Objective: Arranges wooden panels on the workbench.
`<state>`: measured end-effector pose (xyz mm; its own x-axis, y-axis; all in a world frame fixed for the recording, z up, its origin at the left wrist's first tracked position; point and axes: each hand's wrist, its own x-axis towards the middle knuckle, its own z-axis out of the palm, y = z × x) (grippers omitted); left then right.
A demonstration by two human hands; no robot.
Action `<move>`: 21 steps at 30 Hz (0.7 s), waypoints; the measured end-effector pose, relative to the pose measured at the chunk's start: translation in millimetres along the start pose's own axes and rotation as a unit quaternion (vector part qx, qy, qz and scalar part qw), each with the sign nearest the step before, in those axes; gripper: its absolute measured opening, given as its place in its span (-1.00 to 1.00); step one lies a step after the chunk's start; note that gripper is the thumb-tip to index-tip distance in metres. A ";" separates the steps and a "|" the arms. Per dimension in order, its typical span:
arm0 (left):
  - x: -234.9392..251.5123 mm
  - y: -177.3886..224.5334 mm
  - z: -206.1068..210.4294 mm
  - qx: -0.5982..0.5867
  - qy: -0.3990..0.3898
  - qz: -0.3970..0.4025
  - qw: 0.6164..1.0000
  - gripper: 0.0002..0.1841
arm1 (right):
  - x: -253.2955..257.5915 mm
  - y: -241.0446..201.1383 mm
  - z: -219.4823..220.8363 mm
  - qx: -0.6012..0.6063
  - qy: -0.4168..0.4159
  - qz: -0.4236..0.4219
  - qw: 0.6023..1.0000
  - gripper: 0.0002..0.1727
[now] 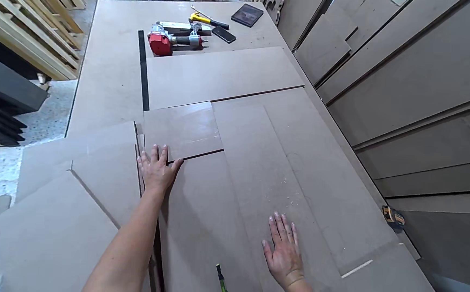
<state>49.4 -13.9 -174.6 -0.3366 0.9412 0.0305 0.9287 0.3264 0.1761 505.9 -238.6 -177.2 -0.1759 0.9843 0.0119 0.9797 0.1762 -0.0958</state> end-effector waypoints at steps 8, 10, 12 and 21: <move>-1.8 2.0 -12.4 0.027 -0.017 0.030 0.999 0.02 | -0.3 -0.9 -0.2 -0.002 0.009 -0.004 1.000 -0.13; -24.7 4.8 -31.3 -0.019 0.009 0.047 0.999 0.02 | 0.3 -0.1 -1.5 -0.009 0.004 -0.003 1.000 -0.12; -68.1 -8.3 -59.0 -0.067 0.043 0.038 0.996 -0.03 | 0.5 -0.3 -2.5 -0.007 0.002 -0.004 1.000 -0.12; -304.9 -178.4 -100.8 -0.045 -0.027 -0.258 0.965 -0.04 | -0.9 -0.7 -6.9 0.030 0.022 -0.021 0.999 -0.08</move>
<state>-29.4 -367.9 -116.2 -0.7399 0.6593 -0.1339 0.6216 0.7461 0.2386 506.0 -239.6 -170.3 -0.2104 0.9758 0.0598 0.9639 0.2172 -0.1541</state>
